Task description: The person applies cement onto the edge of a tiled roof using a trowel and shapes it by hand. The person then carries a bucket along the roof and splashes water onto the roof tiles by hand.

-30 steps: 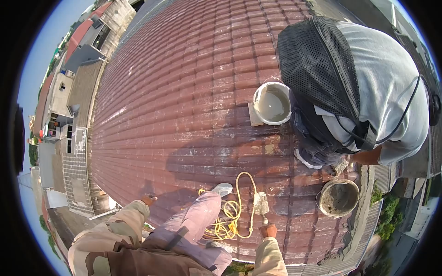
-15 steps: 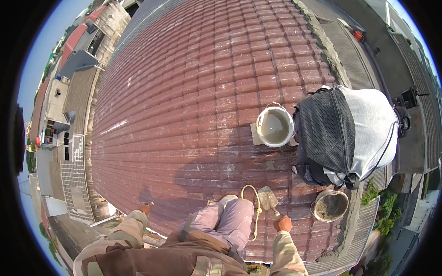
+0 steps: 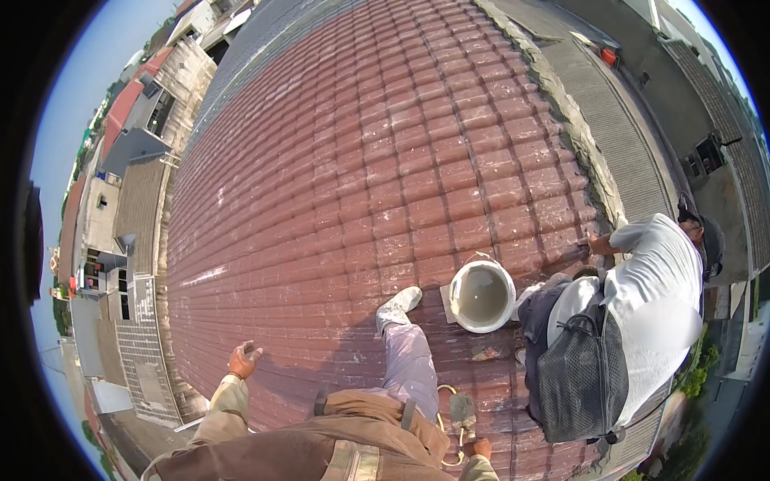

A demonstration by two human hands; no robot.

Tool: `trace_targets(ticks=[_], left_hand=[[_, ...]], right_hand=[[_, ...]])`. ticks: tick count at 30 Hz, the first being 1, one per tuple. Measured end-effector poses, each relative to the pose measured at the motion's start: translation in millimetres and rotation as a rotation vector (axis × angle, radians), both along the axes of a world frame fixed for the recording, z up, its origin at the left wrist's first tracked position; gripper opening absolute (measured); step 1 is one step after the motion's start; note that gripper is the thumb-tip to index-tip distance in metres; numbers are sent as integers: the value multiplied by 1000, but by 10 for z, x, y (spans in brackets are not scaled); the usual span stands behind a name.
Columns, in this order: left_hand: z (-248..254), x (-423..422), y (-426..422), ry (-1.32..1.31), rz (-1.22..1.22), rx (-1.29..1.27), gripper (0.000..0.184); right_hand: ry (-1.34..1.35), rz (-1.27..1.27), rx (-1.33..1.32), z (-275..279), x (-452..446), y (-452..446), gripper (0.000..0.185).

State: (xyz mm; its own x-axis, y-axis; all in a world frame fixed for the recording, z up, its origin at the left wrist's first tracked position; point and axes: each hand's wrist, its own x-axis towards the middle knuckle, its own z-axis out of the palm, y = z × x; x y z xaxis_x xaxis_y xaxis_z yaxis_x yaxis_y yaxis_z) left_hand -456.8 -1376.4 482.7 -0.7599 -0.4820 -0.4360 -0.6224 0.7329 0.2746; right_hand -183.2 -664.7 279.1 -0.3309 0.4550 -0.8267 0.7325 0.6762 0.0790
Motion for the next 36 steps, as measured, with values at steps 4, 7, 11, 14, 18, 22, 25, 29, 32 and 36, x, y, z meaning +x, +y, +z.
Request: trace_targets(ticks=[4, 7, 11, 14, 18, 22, 25, 29, 32, 36], left_hand=[[248, -2018, 503, -50, -353, 3, 58], [384, -2802, 555, 141, -203, 129, 55], [-574, -2455, -104, 217, 79, 225, 45], [-741, -1930, -98, -120, 264, 123, 46], [-583, -1369, -62, -470, 275, 80, 72], [-458, -1629, -339, -611, 299, 30, 73], [-523, -2361, -924, -582, 268, -128, 75], [106, -4416, -1484, -302, 306, 19, 56], [16, -5626, -1785, 361, 228, 83, 49], [621, -6740, -1066, 567, 200, 330, 44]], right_hand=[[-48, 223, 15, 38, -1032, -662, 51], [78, -176, 55, 373, -2039, -965, 36], [271, -135, 94, 322, -2907, -1049, 35], [319, -242, -164, 1004, -4038, -1078, 35], [332, -165, -74, 1160, -4919, -927, 42], [368, -208, -63, 1161, -5486, -745, 41], [403, -279, 26, 1074, -5922, -740, 40], [500, -703, -248, 151, -6185, -637, 23], [346, -731, -383, 647, -7004, -823, 25], [378, -57, -40, 39, -7655, -467, 30]])
